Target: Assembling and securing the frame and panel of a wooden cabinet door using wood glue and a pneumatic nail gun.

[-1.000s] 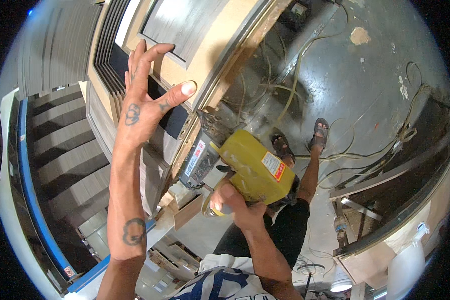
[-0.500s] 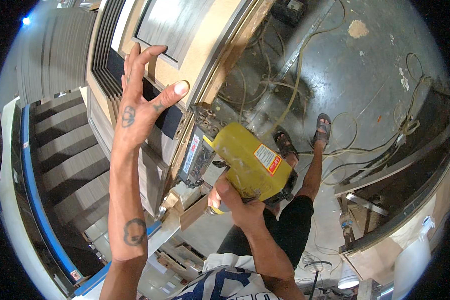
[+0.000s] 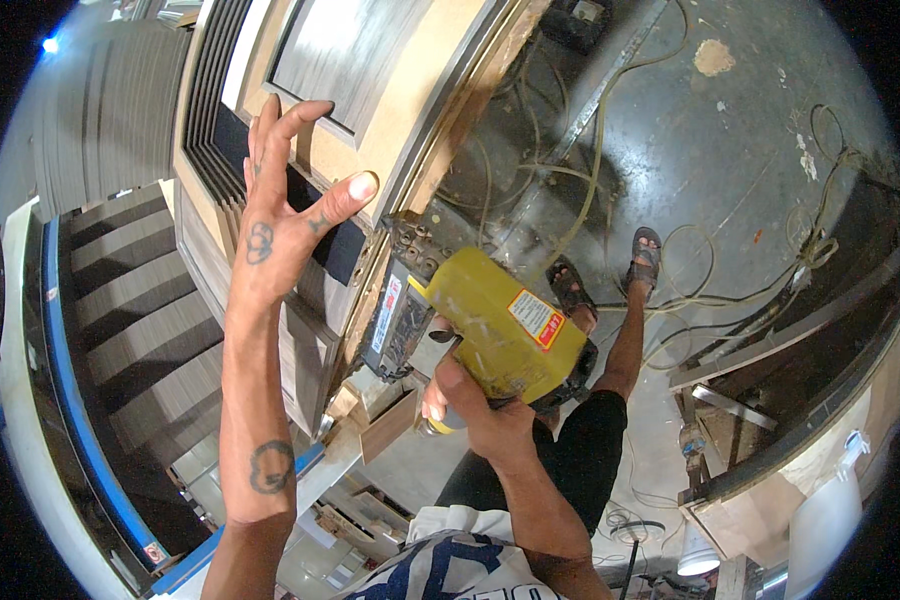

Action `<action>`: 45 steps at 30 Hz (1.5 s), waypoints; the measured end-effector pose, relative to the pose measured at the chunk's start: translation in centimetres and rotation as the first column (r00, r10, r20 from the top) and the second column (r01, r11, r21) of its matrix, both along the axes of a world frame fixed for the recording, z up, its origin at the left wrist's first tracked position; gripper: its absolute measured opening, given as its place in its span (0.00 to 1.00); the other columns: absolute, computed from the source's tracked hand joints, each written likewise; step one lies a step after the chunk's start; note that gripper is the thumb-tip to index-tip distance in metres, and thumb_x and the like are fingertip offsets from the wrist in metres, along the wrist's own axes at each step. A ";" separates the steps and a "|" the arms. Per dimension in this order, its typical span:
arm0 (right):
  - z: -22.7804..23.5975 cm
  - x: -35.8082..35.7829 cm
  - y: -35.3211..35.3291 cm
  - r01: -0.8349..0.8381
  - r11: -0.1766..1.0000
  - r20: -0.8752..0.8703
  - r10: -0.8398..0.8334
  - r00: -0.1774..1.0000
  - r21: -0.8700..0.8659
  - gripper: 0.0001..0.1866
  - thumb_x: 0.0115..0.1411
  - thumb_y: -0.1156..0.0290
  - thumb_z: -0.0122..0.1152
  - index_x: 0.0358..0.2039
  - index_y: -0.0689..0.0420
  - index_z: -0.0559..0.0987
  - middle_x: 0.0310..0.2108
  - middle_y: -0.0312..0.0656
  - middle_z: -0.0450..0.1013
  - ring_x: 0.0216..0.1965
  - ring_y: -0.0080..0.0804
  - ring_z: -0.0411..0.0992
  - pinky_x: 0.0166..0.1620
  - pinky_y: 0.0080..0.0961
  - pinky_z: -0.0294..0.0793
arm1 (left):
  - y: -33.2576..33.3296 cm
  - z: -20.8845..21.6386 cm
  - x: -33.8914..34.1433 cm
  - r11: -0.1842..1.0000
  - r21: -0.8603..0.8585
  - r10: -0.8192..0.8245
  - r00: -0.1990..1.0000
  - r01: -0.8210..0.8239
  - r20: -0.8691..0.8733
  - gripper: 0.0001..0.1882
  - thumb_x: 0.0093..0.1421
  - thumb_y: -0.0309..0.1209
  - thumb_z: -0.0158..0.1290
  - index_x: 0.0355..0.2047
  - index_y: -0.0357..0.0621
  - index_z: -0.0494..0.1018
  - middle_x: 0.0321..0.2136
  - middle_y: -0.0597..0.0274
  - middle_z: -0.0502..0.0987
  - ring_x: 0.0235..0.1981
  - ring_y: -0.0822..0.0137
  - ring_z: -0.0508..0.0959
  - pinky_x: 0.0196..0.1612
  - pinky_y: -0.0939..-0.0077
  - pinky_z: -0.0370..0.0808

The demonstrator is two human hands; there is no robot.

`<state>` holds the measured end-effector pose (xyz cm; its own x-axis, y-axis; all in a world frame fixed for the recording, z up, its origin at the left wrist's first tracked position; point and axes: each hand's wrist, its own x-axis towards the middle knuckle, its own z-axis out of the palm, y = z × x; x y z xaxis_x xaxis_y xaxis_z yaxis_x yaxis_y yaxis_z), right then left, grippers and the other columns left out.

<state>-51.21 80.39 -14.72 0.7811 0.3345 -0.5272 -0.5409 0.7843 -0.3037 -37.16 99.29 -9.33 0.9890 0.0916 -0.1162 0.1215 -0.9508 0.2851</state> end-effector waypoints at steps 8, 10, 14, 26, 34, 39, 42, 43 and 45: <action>0.9 1.0 -1.4 -0.006 0.996 0.068 0.012 0.998 -0.084 0.16 0.64 0.70 0.59 0.47 0.66 0.68 0.19 0.40 0.67 0.17 0.32 0.69 0.23 0.33 0.72 | -0.4 0.6 0.6 0.993 -0.115 -0.004 1.000 0.007 0.023 0.44 0.43 0.58 0.68 0.58 0.58 0.69 0.69 0.33 0.44 0.72 0.39 0.38 0.70 0.44 0.29; 1.6 0.6 -3.1 0.003 0.987 0.059 0.006 0.998 -0.162 0.10 0.64 0.71 0.58 0.38 0.64 0.70 0.19 0.40 0.66 0.16 0.32 0.68 0.22 0.33 0.71 | -0.4 0.9 0.6 0.994 -0.108 -0.023 0.999 0.028 0.046 0.43 0.44 0.58 0.67 0.58 0.58 0.68 0.70 0.37 0.44 0.72 0.40 0.38 0.70 0.44 0.30; 5.9 2.9 -8.2 0.001 0.914 0.154 0.068 0.986 -0.406 0.10 0.64 0.69 0.57 0.32 0.62 0.69 0.19 0.41 0.66 0.15 0.32 0.68 0.20 0.32 0.71 | 0.9 0.5 -0.3 0.994 -0.105 0.021 1.000 -0.019 0.019 0.49 0.45 0.57 0.65 0.66 0.58 0.60 0.71 0.41 0.43 0.72 0.40 0.38 0.69 0.42 0.30; 24.6 33.7 -21.5 0.421 -0.023 0.327 0.591 0.737 -0.907 0.20 0.56 0.60 0.69 0.40 0.64 0.78 0.22 0.38 0.74 0.20 0.21 0.70 0.25 0.24 0.71 | 0.2 1.5 0.5 0.978 -0.169 0.139 0.988 -0.125 0.070 0.37 0.58 0.36 0.57 0.66 0.44 0.59 0.70 0.46 0.50 0.71 0.45 0.46 0.70 0.45 0.36; 16.4 67.1 -21.5 -0.093 0.178 0.089 0.802 0.591 -0.980 0.22 0.58 0.55 0.67 0.33 0.66 0.77 0.21 0.40 0.73 0.19 0.25 0.72 0.25 0.27 0.71 | -6.2 5.1 3.6 0.607 -0.505 0.740 0.668 -0.614 0.077 0.26 0.67 0.40 0.49 0.60 0.35 0.66 0.61 0.42 0.66 0.64 0.49 0.65 0.66 0.61 0.58; 11.8 73.7 -20.8 0.433 -0.406 -0.268 0.900 0.345 -0.805 0.29 0.55 0.51 0.65 0.46 0.65 0.76 0.41 0.60 0.76 0.44 0.57 0.74 0.46 0.47 0.72 | -14.1 8.6 8.8 0.220 -0.558 0.944 0.319 -0.800 -0.086 0.25 0.67 0.41 0.51 0.55 0.32 0.70 0.48 0.42 0.77 0.51 0.57 0.77 0.55 0.67 0.71; 14.3 75.6 -18.9 0.469 -0.463 -0.328 0.880 0.342 -0.752 0.28 0.58 0.53 0.64 0.49 0.64 0.76 0.42 0.56 0.76 0.46 0.53 0.74 0.48 0.43 0.73 | -18.8 10.7 12.8 0.127 -0.447 0.957 0.227 -0.885 -0.178 0.22 0.66 0.40 0.53 0.52 0.33 0.73 0.43 0.45 0.80 0.47 0.60 0.79 0.49 0.69 0.75; 16.2 76.7 -17.1 0.442 -0.409 -0.297 0.906 0.302 -0.798 0.26 0.60 0.55 0.63 0.48 0.65 0.77 0.43 0.55 0.77 0.44 0.49 0.76 0.47 0.40 0.75 | -20.0 11.2 13.5 0.093 -0.377 0.951 0.195 -0.922 -0.241 0.21 0.66 0.40 0.53 0.50 0.34 0.75 0.42 0.46 0.81 0.47 0.60 0.80 0.48 0.69 0.75; 20.2 77.7 -11.4 0.393 -0.045 0.071 0.959 0.276 -0.918 0.21 0.62 0.59 0.62 0.46 0.65 0.78 0.39 0.52 0.77 0.40 0.43 0.76 0.42 0.35 0.74 | -21.4 11.3 16.2 0.084 -0.507 0.942 0.235 -0.858 -0.241 0.20 0.67 0.41 0.52 0.49 0.36 0.76 0.43 0.47 0.81 0.48 0.60 0.80 0.50 0.70 0.74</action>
<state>26.50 68.99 5.53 0.8095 0.5853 -0.0463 0.4256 -0.6393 -0.6404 -20.93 77.90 2.01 0.2065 0.9012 -0.3809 0.7138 0.1275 0.6886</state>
